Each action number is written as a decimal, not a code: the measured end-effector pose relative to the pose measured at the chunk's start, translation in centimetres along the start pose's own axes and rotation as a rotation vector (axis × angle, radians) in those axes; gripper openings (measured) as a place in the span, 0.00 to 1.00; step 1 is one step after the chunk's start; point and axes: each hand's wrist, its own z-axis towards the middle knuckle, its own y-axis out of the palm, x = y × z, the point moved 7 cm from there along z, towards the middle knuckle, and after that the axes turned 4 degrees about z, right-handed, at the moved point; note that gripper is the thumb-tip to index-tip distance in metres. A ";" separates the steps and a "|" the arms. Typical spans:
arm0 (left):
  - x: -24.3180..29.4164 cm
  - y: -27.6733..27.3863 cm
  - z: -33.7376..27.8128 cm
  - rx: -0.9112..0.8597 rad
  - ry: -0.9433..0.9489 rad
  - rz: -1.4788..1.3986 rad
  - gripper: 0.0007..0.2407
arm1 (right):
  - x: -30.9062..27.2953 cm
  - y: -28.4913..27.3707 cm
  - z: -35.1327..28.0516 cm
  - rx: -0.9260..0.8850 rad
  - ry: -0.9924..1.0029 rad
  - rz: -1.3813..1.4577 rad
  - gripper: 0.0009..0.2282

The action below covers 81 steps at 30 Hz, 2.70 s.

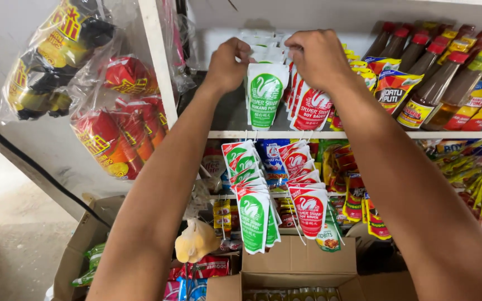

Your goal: Stocking retail shelves with condiment pouches and bottles from a cardboard box.

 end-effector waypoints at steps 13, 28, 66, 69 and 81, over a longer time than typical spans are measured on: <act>-3.6 2.3 0.0 -0.131 -0.203 0.127 0.06 | 5.0 5.7 3.9 -0.360 0.129 -0.092 0.10; -1.3 1.2 -0.3 -0.151 -0.120 0.097 0.07 | 5.0 5.2 3.8 -0.479 0.221 -0.032 0.09; -2.0 1.3 3.5 -0.125 -0.242 0.169 0.08 | 9.6 8.7 6.7 -0.574 0.294 -0.216 0.09; -1.7 1.1 3.7 -0.097 -0.174 0.187 0.08 | 8.8 7.8 6.4 -0.611 0.413 -0.159 0.10; -7.0 0.8 6.2 0.123 -0.124 0.103 0.10 | 12.5 8.7 9.8 -0.398 0.393 -0.129 0.10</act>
